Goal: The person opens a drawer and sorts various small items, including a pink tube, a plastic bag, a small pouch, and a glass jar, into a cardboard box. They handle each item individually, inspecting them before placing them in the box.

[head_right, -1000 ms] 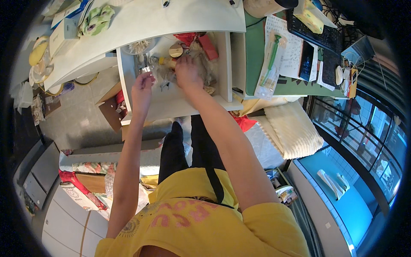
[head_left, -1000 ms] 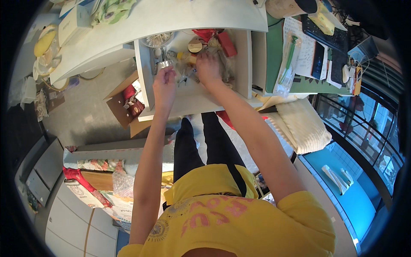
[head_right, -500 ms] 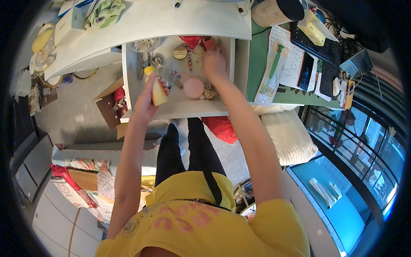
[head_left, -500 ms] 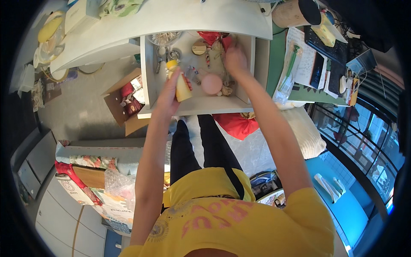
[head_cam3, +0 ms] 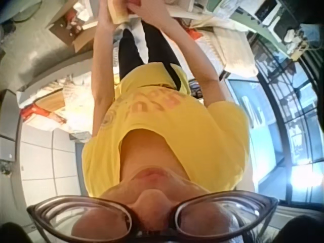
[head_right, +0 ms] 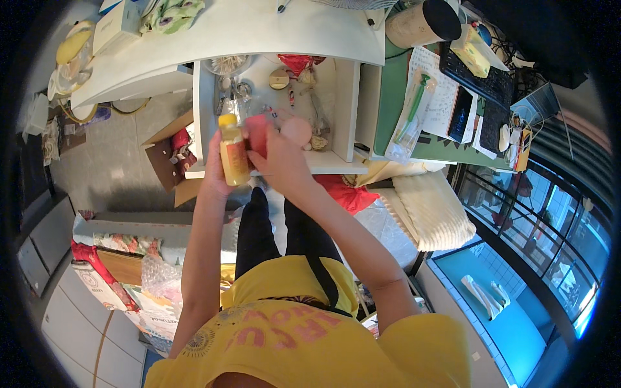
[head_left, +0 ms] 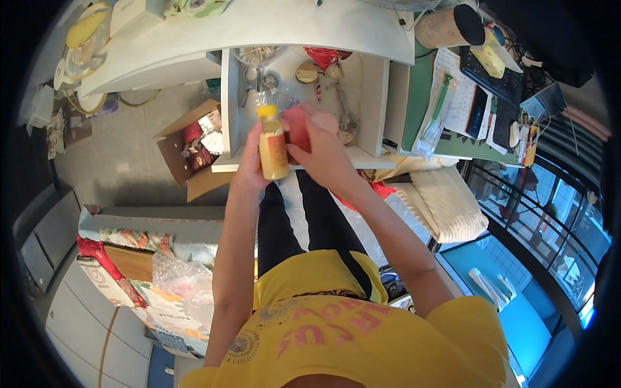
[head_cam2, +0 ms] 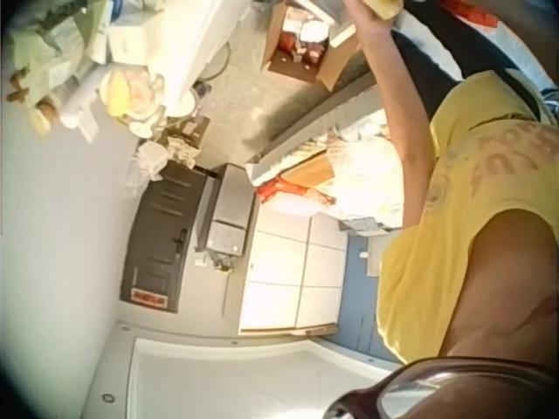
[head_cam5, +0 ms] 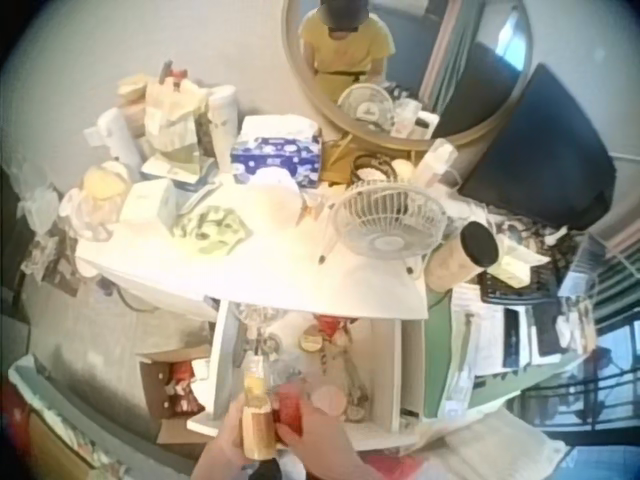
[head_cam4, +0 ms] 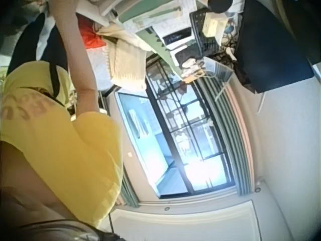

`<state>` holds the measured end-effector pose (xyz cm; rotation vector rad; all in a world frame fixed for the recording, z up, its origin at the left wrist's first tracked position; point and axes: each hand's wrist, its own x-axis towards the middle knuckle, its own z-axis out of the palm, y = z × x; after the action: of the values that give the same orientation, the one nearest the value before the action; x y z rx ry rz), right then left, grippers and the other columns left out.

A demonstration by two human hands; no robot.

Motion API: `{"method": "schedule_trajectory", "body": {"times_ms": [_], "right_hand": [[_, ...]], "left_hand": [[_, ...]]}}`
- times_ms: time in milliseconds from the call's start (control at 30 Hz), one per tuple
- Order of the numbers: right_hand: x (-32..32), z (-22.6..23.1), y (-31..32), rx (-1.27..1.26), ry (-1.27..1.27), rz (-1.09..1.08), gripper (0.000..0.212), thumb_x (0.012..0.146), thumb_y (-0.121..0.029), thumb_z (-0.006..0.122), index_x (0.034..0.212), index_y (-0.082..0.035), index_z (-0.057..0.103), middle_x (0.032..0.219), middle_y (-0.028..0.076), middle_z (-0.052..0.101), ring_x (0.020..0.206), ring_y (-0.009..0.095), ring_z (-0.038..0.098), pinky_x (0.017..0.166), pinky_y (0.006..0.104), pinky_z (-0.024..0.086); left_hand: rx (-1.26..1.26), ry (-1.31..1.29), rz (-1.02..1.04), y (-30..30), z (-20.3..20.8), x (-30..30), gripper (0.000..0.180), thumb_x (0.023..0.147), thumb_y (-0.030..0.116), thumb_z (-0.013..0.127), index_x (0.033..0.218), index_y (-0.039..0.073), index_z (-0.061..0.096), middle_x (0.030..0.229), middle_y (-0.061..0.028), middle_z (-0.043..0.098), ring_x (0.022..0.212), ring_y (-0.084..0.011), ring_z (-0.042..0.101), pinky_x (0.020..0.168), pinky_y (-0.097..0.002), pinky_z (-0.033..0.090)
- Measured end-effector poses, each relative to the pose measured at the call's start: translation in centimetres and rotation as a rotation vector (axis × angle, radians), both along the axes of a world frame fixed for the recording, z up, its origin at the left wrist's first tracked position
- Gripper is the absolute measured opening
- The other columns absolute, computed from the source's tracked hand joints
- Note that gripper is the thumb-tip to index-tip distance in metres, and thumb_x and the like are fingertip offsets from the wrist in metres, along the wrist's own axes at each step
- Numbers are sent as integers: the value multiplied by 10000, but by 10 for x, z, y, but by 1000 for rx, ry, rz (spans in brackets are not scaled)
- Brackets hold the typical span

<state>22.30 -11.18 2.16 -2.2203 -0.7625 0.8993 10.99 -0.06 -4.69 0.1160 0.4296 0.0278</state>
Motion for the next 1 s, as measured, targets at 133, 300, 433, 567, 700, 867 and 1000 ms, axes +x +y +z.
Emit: {"method": "schedule_trajectory", "body": {"times_ms": [133,300,433,567,700,867,1000], "right_hand": [[35,-22,19,-162,578,23,301,773,-173,628,1008,3,564,781,185,609,770,303,614,681,362,483],[90,-141,44,-48,-686,234,429,781,-181,585,1174,-74,453,1126,173,506,926,316,577,758,402,482],[113,-182,60,-328,-589,379,478,714,-190,650,1154,-99,487,1113,167,542,1006,331,537,944,422,354],[89,-130,55,-176,-434,168,535,706,-241,681,1158,-44,475,952,167,610,911,322,576,836,393,448],[76,-103,14,161,77,-133,476,699,-236,708,1064,-4,509,920,121,606,830,227,615,679,332,510],[79,-46,-28,248,309,-439,443,675,-216,751,1009,-11,544,787,43,596,744,109,589,640,280,497],[108,-10,-43,96,-177,-256,365,679,-175,725,953,-15,543,802,88,616,697,178,616,657,290,494]], "left_hand": [[79,44,52,14,4,-24,543,823,584,408,967,72,517,1116,-144,509,978,-252,528,774,-434,467],[-44,-66,171,21,42,-20,850,712,642,500,1304,63,311,1282,-164,360,956,-229,453,715,-368,433],[-89,-172,269,21,51,-36,879,694,583,582,1317,56,255,1267,-150,334,953,-225,437,702,-373,434],[-81,-128,387,20,47,-61,846,707,539,609,1306,58,254,1249,-152,334,952,-236,435,707,-398,428],[-125,-141,404,21,40,-63,836,699,606,558,1299,75,322,1282,-149,340,948,-235,438,720,-399,405],[-116,-205,377,23,46,-58,831,703,622,537,1296,75,339,1283,-148,351,951,-234,441,727,-392,400],[-129,-211,379,24,45,-62,809,707,616,537,1282,76,355,1276,-149,356,952,-236,439,736,-398,401]]}}
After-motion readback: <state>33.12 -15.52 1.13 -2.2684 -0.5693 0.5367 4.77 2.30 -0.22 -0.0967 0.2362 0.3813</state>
